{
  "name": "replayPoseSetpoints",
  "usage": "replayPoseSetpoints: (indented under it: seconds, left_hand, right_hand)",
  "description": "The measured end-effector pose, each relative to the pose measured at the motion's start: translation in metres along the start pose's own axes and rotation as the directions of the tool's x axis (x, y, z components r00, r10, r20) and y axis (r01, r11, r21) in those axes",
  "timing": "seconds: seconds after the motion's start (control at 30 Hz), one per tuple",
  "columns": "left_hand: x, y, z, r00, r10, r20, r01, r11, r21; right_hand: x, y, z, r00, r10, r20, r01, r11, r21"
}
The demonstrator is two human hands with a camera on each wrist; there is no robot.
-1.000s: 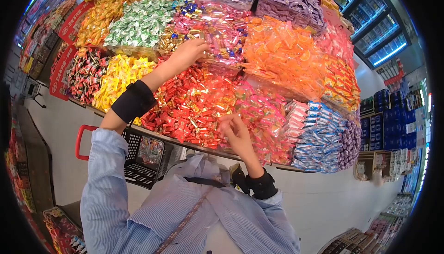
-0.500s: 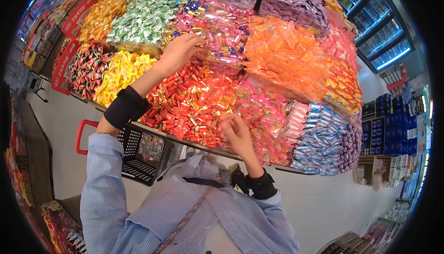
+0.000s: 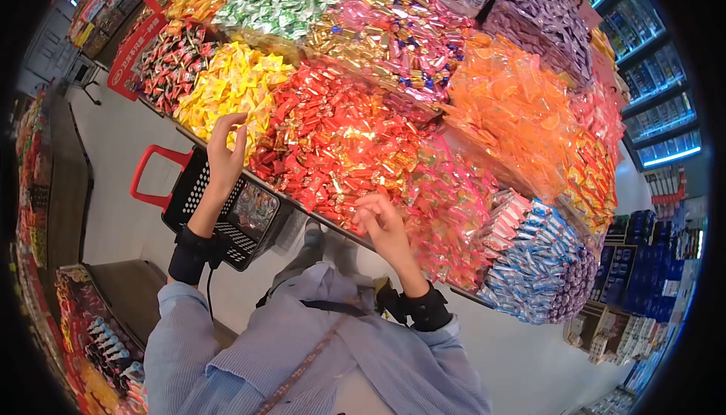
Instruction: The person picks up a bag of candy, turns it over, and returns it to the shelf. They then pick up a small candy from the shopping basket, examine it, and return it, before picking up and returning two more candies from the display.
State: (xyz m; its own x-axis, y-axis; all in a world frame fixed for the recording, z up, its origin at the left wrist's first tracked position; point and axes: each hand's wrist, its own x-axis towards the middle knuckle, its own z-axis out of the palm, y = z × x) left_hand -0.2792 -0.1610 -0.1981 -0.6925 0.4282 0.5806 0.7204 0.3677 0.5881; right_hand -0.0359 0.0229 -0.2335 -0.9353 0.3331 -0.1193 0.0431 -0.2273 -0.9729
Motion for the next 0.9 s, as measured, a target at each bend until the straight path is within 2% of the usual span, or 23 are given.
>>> replayPoseSetpoints:
  seconds: [0.23, 0.27, 0.4, 0.57, 0.7, 0.8, 0.9]
  left_hand:
    - [-0.068, -0.040, -0.053, 0.940, -0.328, -0.091, 0.329, 0.944, -0.004]
    - [-0.076, -0.046, -0.060, 0.941, -0.313, -0.128, 0.313, 0.950, -0.014]
    - [-0.114, -0.075, -0.096, 0.867, -0.475, -0.152, 0.466, 0.880, -0.094]
    - [-0.160, -0.119, -0.147, 0.823, -0.533, -0.195, 0.524, 0.846, -0.100]
    - [-0.205, -0.154, -0.183, 0.763, -0.611, -0.212, 0.594, 0.791, -0.145]
    - [-0.244, -0.181, -0.196, 0.723, -0.659, -0.207, 0.636, 0.752, -0.173]
    - [-0.278, -0.196, -0.199, 0.650, -0.744, -0.155, 0.706, 0.667, -0.237]
  right_hand:
    - [0.017, 0.007, 0.047, 0.987, 0.092, 0.132, -0.084, 0.995, -0.061]
    - [0.020, 0.009, 0.055, 0.983, 0.104, 0.150, -0.094, 0.993, -0.075]
    - [0.029, 0.014, 0.099, 0.968, 0.131, 0.212, -0.118, 0.990, -0.071]
    - [0.039, 0.037, 0.166, 0.939, 0.146, 0.311, -0.140, 0.989, -0.044]
    - [0.048, 0.064, 0.219, 0.899, 0.223, 0.377, -0.191, 0.974, -0.120]
    - [0.059, 0.095, 0.247, 0.893, 0.291, 0.344, -0.229, 0.951, -0.209]
    - [0.071, 0.135, 0.260, 0.878, 0.380, 0.292, -0.293, 0.908, -0.299]
